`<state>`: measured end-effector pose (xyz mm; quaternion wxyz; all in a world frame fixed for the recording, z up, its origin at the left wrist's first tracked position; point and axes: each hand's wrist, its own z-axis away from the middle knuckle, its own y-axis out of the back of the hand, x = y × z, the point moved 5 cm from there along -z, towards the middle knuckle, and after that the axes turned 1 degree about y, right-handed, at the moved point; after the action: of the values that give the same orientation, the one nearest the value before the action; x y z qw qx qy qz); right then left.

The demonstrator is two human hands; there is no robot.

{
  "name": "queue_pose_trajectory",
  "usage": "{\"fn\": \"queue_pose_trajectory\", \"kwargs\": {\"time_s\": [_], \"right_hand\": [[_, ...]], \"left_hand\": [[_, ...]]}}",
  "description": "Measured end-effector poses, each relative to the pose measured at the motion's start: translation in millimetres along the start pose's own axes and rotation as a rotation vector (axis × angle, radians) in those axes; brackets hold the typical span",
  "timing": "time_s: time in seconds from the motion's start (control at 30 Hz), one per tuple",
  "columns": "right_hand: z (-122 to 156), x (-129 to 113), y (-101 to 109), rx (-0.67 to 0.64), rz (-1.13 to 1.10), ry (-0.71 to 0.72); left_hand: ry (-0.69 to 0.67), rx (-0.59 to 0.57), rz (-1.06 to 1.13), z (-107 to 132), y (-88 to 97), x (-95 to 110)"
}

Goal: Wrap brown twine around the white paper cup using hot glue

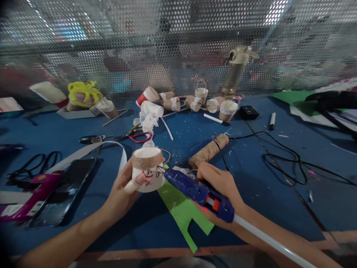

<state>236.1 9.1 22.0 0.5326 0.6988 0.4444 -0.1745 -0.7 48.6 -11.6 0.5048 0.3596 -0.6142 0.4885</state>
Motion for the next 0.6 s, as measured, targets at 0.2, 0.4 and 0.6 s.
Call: {"fn": "queue_pose_trajectory", "kwargs": {"time_s": [0.2,0.4,0.6], "right_hand": [[-1.2,0.7,0.9,0.008,-0.051,0.005],[-0.2,-0.6,-0.6,-0.016,0.001,0.017],[-0.9,-4.2,0.9,0.01,-0.041,0.006]], "left_hand": [[0.039,0.02,0.063,-0.2,-3.1,2.5],[0.078,-0.005,0.032,-0.4,-5.8,1.7],[0.091,-0.009,0.123,-0.4,-6.4,0.3]]}}
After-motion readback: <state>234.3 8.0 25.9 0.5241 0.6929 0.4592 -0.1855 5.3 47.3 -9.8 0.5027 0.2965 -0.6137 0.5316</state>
